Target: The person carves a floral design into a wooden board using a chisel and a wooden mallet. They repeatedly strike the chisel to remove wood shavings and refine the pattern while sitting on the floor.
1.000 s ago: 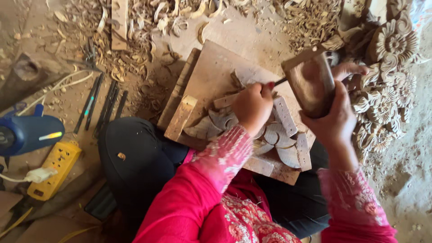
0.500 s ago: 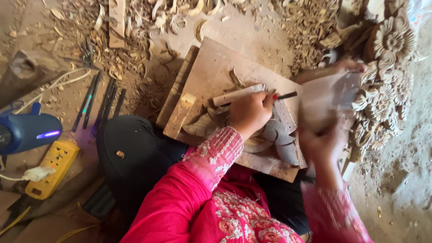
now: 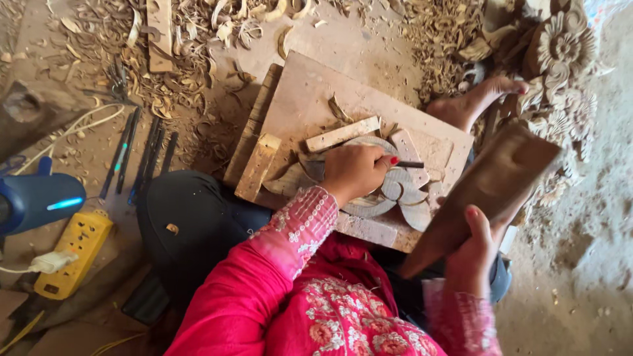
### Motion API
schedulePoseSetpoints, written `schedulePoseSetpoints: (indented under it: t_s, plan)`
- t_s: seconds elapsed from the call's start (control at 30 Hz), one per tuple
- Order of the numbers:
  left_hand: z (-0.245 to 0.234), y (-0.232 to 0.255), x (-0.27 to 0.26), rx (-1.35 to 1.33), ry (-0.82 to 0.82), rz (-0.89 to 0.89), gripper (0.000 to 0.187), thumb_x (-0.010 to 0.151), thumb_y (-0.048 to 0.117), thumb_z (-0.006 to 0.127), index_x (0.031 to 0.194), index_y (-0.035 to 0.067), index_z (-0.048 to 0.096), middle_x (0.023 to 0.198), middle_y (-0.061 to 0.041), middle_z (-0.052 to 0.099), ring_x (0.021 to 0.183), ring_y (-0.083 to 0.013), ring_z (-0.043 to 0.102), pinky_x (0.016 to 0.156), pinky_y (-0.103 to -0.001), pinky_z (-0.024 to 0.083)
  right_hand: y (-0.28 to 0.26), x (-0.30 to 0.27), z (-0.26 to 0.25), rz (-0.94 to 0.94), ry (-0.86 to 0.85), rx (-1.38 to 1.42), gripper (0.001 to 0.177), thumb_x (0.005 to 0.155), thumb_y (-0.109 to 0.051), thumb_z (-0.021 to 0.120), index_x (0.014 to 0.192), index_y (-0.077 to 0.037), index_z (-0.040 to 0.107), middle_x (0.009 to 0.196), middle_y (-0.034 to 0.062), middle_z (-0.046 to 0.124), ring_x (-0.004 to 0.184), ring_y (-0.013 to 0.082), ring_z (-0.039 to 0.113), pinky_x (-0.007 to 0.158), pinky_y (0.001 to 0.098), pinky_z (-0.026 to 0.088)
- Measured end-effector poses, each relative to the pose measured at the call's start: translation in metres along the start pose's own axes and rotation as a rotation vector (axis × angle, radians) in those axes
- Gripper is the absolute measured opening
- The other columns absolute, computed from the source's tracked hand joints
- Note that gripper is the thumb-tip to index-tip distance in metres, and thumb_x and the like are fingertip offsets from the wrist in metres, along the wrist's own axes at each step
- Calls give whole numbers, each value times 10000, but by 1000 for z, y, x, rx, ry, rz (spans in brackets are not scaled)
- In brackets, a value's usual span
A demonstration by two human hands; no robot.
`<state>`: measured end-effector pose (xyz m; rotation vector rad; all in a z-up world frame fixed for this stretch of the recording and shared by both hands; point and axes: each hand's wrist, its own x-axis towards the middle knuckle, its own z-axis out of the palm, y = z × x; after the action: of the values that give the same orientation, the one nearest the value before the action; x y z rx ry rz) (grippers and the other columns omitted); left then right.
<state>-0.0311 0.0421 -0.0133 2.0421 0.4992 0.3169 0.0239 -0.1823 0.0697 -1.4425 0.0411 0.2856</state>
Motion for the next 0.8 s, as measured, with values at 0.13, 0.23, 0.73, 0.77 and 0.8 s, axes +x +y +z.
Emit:
schedulePoseSetpoints:
  t_s: [0.13, 0.23, 0.73, 0.77, 0.8]
  plan:
    - [-12, -7, 2, 113, -62, 59, 368, 881, 482, 654, 726, 161, 746, 696, -97, 703, 674, -337, 699, 615, -512, 516, -13, -9, 18, 20, -362, -180, 1128, 714, -180, 769, 1707, -82, 241, 1565, 147, 469, 1403, 290, 503, 1177, 393, 420]
    - [-16, -12, -4, 71, -158, 69, 360, 879, 493, 642, 751, 180, 765, 662, -100, 697, 651, -340, 696, 608, -511, 514, -17, -20, 18, 89, -263, -111, 1091, 692, -177, 772, 1650, -68, 260, 1442, 184, 507, 1253, 355, 552, 1044, 469, 475]
    - [-1, 38, -60, -630, -361, 536, 70, 946, 174, 732, 929, 118, 694, 909, -27, 706, 903, -190, 709, 826, -352, 566, -20, -4, -42, -60, -140, -506, 1198, 643, -163, 797, 1679, -126, 196, 1546, 225, 479, 1324, 346, 543, 1053, 390, 481]
    - [2, 33, -63, -705, -345, 465, 56, 945, 102, 725, 985, 91, 688, 947, -43, 680, 926, -179, 695, 834, -339, 570, -21, 9, -51, -153, -205, -677, 1217, 642, -206, 833, 1673, -103, 195, 1555, 243, 467, 1334, 368, 525, 1063, 401, 466]
    - [6, 29, -65, -778, -329, 393, 109, 944, 31, 718, 1041, 64, 683, 986, -58, 654, 949, -167, 681, 843, -326, 573, -19, 21, -59, -244, -270, -849, 1240, 642, -249, 868, 1667, -79, 192, 1565, 260, 455, 1344, 390, 506, 1073, 412, 451]
